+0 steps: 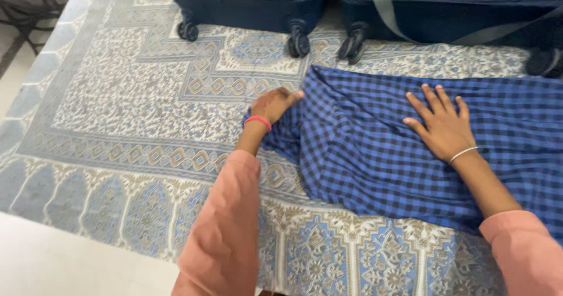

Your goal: The person folds a blue checkered shirt and a pair of white trousers by hand, then places them into an open suitcase.

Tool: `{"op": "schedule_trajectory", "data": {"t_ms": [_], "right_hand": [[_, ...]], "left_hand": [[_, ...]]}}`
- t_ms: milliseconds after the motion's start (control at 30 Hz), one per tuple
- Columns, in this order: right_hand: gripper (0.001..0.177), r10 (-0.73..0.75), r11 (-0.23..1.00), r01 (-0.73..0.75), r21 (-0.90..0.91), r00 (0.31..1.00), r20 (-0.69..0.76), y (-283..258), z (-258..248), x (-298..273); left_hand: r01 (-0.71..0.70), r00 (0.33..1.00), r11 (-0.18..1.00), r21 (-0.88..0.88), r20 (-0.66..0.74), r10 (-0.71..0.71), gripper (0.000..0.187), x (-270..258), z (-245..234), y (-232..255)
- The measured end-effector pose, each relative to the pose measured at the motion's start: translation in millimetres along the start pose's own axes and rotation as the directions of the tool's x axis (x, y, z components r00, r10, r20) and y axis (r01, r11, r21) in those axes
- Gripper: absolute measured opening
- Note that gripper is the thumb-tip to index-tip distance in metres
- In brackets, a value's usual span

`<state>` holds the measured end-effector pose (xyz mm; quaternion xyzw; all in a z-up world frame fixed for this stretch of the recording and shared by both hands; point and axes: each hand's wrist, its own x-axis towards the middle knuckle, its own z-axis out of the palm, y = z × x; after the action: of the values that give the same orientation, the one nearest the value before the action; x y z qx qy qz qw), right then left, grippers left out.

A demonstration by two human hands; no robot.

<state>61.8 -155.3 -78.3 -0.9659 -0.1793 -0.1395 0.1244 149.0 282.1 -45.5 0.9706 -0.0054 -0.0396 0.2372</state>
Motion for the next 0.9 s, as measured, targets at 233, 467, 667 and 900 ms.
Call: {"op": "schedule_trajectory", "data": {"t_ms": [233,467,667,900], "right_hand": [[0.068,-0.018,0.998,0.014,-0.059,0.997,-0.070,-25,-13,9],[0.065,-0.291,0.923,0.303,0.236,0.953,-0.082,-144,-25,34],[0.069,-0.329,0.907,0.306,0.289,0.944,0.034,-186,-9,33],[0.062,-0.423,0.869,0.342,0.356,0.888,0.178,-181,8,33]], "left_hand": [[0.075,0.934,0.942,0.328,0.307,-0.182,0.084,-40,-29,-17],[0.034,0.940,0.741,-0.670,0.273,0.204,0.066,-20,7,-72],[0.021,0.996,0.533,-0.846,0.064,0.061,0.045,-1,30,-43],[0.134,0.988,0.596,-0.791,0.062,-0.140,0.032,19,66,-109]]}}
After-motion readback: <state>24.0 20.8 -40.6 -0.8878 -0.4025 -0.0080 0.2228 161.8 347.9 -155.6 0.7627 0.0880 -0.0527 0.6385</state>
